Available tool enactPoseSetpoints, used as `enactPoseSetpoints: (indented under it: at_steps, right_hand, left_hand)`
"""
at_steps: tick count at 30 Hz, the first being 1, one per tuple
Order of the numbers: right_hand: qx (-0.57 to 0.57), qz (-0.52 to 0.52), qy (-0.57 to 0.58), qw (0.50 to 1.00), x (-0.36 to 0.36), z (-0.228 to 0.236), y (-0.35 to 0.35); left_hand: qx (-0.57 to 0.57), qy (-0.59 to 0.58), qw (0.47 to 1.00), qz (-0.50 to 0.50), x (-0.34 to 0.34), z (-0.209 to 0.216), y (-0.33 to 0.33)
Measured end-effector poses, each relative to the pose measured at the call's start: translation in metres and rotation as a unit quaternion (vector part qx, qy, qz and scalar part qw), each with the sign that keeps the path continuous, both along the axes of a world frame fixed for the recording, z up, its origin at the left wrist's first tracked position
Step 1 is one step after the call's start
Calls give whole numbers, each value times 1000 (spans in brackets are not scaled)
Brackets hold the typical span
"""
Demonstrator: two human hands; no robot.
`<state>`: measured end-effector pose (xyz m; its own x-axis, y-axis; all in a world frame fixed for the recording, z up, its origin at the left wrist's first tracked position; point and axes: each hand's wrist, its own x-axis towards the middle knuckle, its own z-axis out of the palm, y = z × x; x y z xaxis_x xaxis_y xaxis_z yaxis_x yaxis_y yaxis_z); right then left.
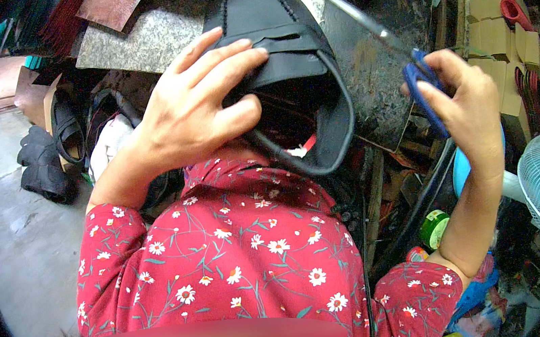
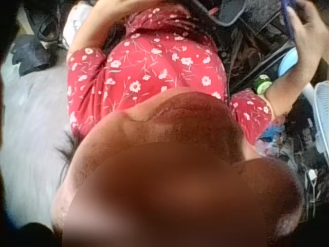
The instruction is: The person trims excess material from the edges of black sandals using scissors. They handle multiple sandals one at a time, cutting along the edges and removing small pieces of material.
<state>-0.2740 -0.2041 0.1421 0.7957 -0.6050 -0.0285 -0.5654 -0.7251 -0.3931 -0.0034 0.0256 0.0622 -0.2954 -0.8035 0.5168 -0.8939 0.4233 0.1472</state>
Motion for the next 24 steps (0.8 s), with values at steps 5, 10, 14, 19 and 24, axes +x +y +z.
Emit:
enactPoseSetpoints:
  at_steps: [5, 10, 14, 19, 24]
  right_hand:
    - [85, 12, 103, 991, -7, -39, 17]
    - [64, -24, 38, 997, -20, -48, 21]
    - [122, -101, -34, 987, -44, -43, 30]
    - [54, -52, 5, 997, -67, -32, 38]
    - [-25, -16, 51, 998, -61, -36, 50]
  left_hand:
    - [85, -6, 996, -26, 0, 4, -2]
    - [72, -1, 993, -90, 4, 0, -21]
    - [87, 39, 985, -142, 9, -6, -28]
    - [129, 98, 972, -168, 17, -9, -37]
    - [63, 145, 984, -80, 16, -9, -67]
